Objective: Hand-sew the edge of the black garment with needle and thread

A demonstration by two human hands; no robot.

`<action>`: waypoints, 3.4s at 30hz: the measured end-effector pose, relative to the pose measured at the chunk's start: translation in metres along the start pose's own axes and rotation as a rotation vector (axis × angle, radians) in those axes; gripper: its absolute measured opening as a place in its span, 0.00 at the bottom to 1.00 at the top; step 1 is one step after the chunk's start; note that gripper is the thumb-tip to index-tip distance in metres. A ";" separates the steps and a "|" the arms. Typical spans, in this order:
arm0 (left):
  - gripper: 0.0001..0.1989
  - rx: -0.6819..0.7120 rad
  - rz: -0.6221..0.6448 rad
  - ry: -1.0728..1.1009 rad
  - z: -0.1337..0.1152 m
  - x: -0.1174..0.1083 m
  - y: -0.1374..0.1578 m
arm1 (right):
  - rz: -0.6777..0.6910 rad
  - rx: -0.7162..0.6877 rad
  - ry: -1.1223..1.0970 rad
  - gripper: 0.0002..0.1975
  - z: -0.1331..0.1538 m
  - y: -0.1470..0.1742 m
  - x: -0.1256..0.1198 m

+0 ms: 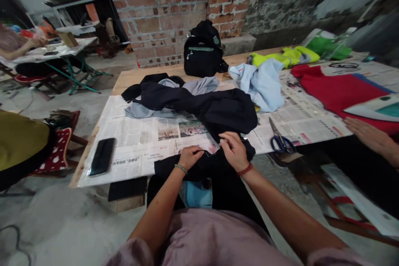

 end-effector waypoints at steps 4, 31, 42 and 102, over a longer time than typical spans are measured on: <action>0.05 0.003 0.017 0.041 0.002 0.000 0.000 | 0.186 0.245 -0.153 0.10 -0.004 0.056 0.024; 0.06 0.074 0.021 -0.048 -0.001 0.004 0.001 | 0.324 0.710 -0.484 0.06 -0.029 0.073 0.084; 0.06 0.022 0.043 -0.046 0.001 0.004 0.000 | 0.327 0.620 -0.202 0.07 -0.035 0.061 0.065; 0.08 -0.050 -0.011 -0.179 -0.002 0.002 0.000 | 0.097 0.486 -1.123 0.04 0.008 -0.013 0.067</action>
Point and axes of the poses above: each hand's wrist, its own y-axis away from the middle knuckle, its own x-axis out of the palm, z = x × y, the point moved 7 cm from there along -y, towards the middle knuckle, and after that the axes turned 12 degrees about -x, right-handed, at the moved point
